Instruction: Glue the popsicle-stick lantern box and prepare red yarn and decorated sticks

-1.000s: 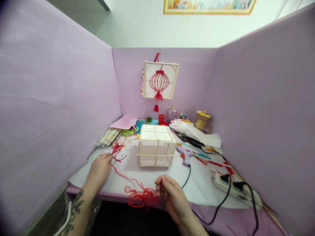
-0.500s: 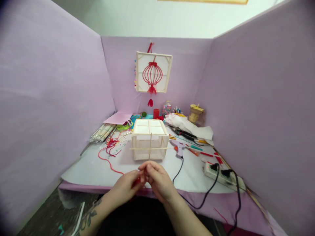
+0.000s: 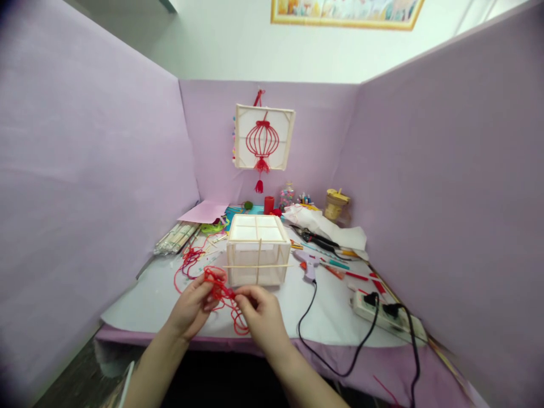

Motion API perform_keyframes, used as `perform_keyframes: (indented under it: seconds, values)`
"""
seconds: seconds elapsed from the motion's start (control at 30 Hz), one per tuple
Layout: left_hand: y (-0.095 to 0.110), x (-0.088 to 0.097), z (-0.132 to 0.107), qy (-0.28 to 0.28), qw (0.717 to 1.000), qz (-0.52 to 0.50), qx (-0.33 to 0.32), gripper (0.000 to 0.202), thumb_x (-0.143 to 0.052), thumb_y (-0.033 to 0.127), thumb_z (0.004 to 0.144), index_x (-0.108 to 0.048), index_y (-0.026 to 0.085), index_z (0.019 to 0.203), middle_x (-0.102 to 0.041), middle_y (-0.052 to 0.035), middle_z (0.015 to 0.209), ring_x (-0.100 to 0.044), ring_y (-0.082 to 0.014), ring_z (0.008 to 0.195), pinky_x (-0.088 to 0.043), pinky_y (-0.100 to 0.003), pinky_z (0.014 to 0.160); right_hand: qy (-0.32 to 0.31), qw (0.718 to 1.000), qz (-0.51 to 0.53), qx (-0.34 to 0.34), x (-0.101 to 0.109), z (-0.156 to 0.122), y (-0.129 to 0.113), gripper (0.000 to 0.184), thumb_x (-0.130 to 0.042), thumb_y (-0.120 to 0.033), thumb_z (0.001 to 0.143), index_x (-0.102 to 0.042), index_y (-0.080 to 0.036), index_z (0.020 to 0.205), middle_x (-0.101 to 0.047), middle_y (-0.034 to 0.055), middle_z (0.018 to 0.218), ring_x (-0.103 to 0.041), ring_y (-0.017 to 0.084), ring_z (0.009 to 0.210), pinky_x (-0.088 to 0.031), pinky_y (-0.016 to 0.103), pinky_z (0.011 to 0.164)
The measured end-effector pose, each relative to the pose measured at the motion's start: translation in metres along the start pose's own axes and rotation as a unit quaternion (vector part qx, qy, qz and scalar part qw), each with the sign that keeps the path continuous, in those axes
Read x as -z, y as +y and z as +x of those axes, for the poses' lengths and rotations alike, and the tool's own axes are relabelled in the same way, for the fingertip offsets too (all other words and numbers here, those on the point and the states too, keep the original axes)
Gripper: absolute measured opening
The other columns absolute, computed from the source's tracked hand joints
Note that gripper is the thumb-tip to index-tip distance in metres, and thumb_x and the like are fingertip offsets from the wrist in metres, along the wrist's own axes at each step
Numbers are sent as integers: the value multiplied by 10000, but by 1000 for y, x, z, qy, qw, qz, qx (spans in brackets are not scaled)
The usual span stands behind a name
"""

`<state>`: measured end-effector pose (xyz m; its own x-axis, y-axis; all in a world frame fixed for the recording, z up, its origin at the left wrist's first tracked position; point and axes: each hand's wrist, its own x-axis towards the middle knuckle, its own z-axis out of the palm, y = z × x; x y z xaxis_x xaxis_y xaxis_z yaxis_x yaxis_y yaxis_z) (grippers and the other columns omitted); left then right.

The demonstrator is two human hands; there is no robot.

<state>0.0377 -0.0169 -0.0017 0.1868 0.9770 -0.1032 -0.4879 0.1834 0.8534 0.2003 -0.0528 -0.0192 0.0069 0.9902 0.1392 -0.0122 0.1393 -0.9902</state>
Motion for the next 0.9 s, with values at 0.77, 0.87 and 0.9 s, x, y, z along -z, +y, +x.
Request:
perform_keyframes:
  seconds: [0.77, 0.87, 0.9]
  values:
    - [54, 70, 36, 234, 847, 448, -164, 351, -642, 208, 690, -639, 146, 1035, -626, -129, 1112, -616, -206, 831, -493, -295, 671, 326, 918, 197, 114, 133, -35, -14, 312, -799, -406, 701, -583, -203, 797, -645, -12, 691, -595, 111, 569, -484, 209, 524]
    - [58, 57, 9, 250, 740, 588, -210, 359, -557, 223, 784, -639, 174, 1130, -566, -161, 1264, -599, -285, 1008, -487, -391, 829, 203, 967, 126, 87, 105, -37, -8, 221, -717, -389, 806, -610, -196, 799, -642, 3, 697, -594, 111, 603, -500, 221, 573]
    - [54, 46, -2, 194, 766, 577, -206, 373, -546, 276, 817, -616, 195, 1174, -580, -145, 1242, -616, -264, 964, -502, -375, 799, 146, 982, 103, 67, 91, -38, -8, 206, -693, -384, 830, -622, -193, 805, -643, 8, 694, -595, 113, 606, -502, 223, 576]
